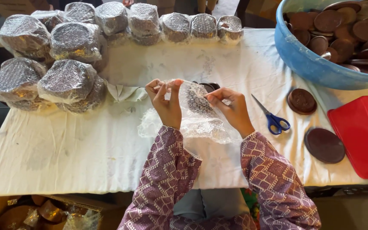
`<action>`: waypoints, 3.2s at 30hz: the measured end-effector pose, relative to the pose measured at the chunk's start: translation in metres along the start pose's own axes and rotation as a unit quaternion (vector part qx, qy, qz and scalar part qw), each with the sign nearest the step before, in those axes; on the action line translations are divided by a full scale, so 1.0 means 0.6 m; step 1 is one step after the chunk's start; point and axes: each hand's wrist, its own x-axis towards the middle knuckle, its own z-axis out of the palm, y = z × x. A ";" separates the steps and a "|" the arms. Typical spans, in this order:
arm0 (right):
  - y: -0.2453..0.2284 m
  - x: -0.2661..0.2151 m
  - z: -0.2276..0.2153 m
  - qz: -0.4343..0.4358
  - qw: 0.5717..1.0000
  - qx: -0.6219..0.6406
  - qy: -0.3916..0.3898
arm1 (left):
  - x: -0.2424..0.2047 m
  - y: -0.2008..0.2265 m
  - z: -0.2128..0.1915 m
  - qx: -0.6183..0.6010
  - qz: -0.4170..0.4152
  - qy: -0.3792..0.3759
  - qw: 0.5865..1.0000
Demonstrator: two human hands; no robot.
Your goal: The person wraps a stack of brown ceramic plates in bubble wrap. They place the plates on a sheet of bubble wrap, fold the material around them, and use scissors to trim the excess. Finally, they secure the package with clear tape.
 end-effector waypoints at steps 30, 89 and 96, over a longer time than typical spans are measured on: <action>0.048 -0.029 -0.118 0.043 0.992 0.036 -0.112 | 0.003 0.044 0.057 0.264 0.213 -0.316 0.886; -0.059 -0.033 -0.220 0.132 0.904 -0.305 -0.270 | -0.011 0.010 0.057 0.140 -0.003 -0.354 0.925; -0.047 -0.041 -0.220 0.124 0.918 -0.284 -0.248 | -0.010 0.026 0.058 0.165 0.002 -0.353 0.921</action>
